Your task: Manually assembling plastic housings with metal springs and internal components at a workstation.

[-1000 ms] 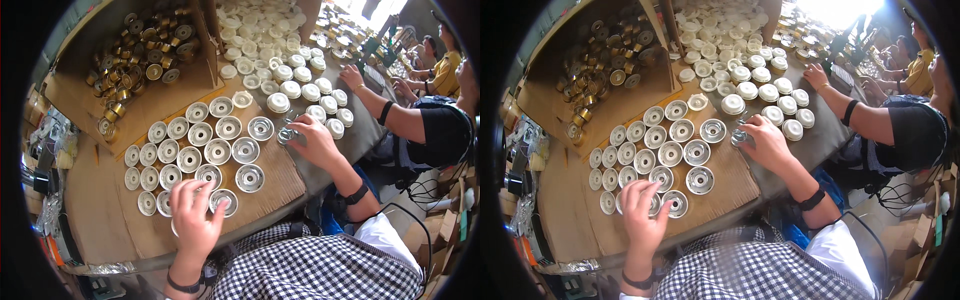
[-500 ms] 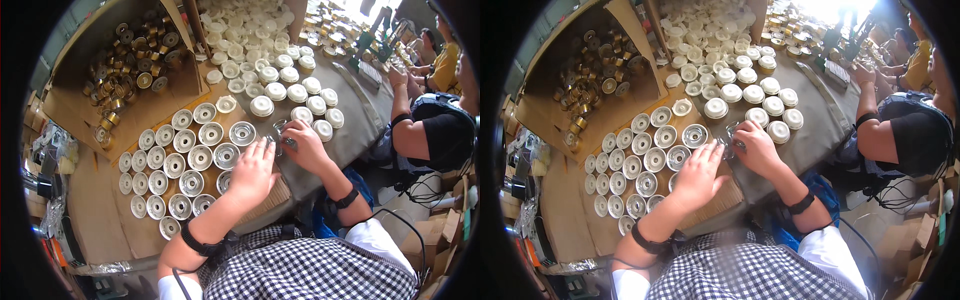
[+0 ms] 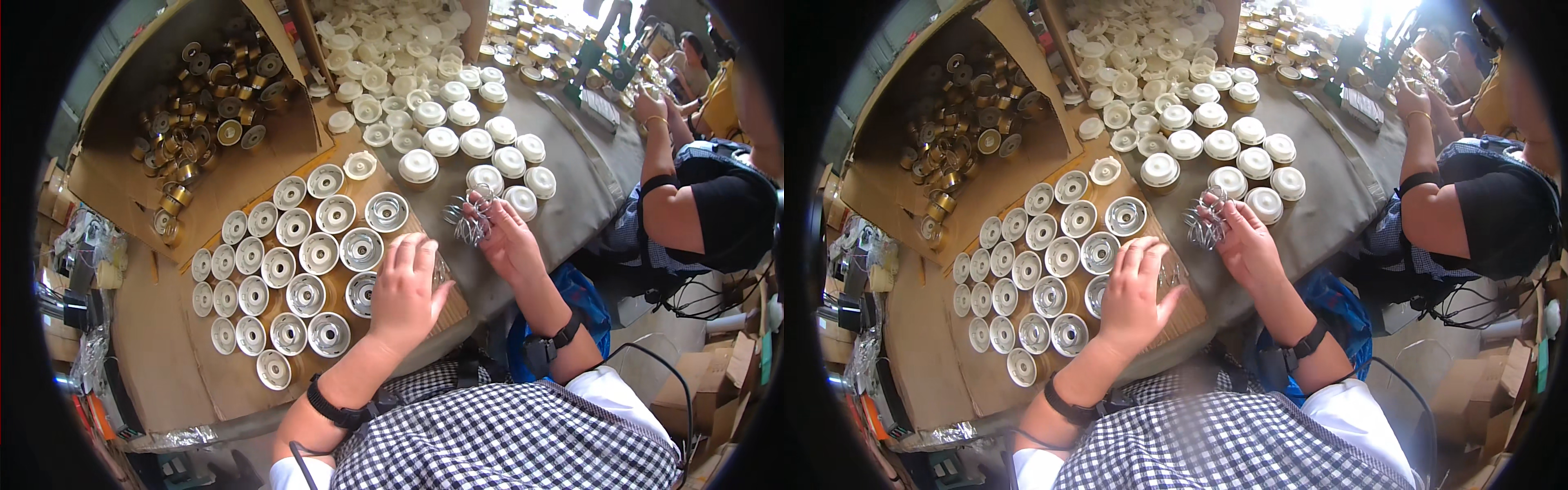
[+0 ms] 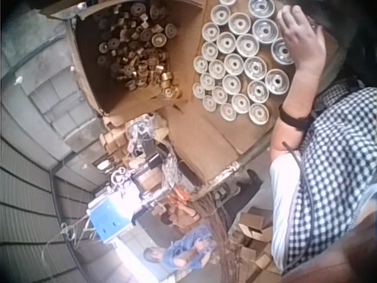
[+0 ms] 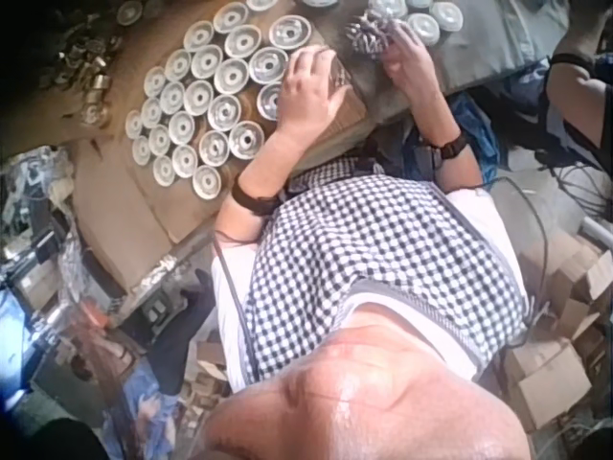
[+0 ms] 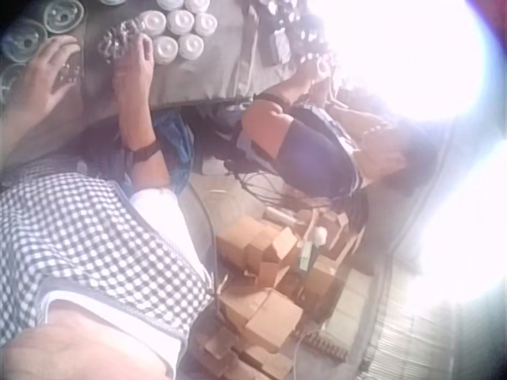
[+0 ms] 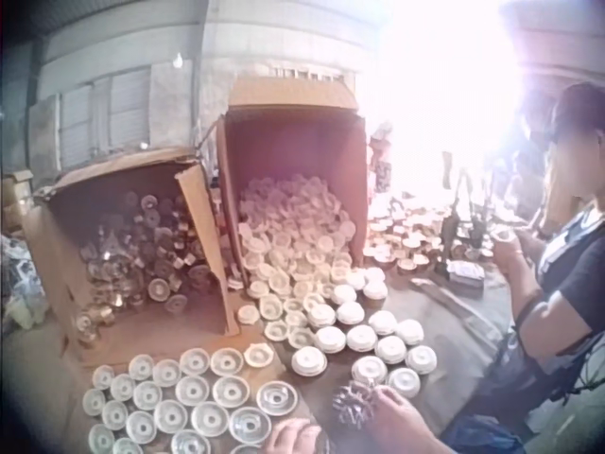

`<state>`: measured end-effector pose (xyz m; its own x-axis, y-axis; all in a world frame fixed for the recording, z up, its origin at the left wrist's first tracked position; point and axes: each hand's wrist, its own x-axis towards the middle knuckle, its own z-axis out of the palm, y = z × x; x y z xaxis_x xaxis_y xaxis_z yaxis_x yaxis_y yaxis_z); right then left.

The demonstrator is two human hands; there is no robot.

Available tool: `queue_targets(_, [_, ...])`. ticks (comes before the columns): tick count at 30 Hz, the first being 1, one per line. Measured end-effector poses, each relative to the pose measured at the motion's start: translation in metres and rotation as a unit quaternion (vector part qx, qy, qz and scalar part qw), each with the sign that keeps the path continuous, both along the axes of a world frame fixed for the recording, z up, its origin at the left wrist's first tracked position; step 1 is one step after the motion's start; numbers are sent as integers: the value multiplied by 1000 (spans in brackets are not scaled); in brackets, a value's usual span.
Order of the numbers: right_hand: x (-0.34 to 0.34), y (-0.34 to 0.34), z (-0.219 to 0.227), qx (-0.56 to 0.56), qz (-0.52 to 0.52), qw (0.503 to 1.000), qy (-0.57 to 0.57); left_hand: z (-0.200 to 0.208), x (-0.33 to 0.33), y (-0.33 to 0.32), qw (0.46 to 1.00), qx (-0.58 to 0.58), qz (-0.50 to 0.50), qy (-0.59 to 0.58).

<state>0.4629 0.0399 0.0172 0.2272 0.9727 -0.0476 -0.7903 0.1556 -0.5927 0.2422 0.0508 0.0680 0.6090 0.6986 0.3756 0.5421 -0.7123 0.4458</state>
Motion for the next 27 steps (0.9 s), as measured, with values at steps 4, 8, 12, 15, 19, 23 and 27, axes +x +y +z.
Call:
queue_targets(4, [-28,-9,25,26,55,998,26,16,-3,-11,968,-162,-15,-192])
queue_targets(8, [-63,-22,51,85,102,990,-38,12,-3,-17,792,-419,-72,-439])
queue_targets(12, [-73,-19,64,116,87,979,-144,21,-23,-16,786,-444,-38,-429])
queue_targets(15, [-69,-19,72,94,116,962,-227,23,-35,-16,847,-368,-39,-382])
queue_targets(19, [-61,-18,74,169,98,903,-383,30,-48,-19,867,-324,-14,-377])
queue_targets(23, [-62,-15,86,173,129,895,-390,34,-59,-19,923,-224,16,-313])
queue_targets(27, [-66,-21,89,73,210,935,-277,35,-64,-19,941,-169,25,-293])
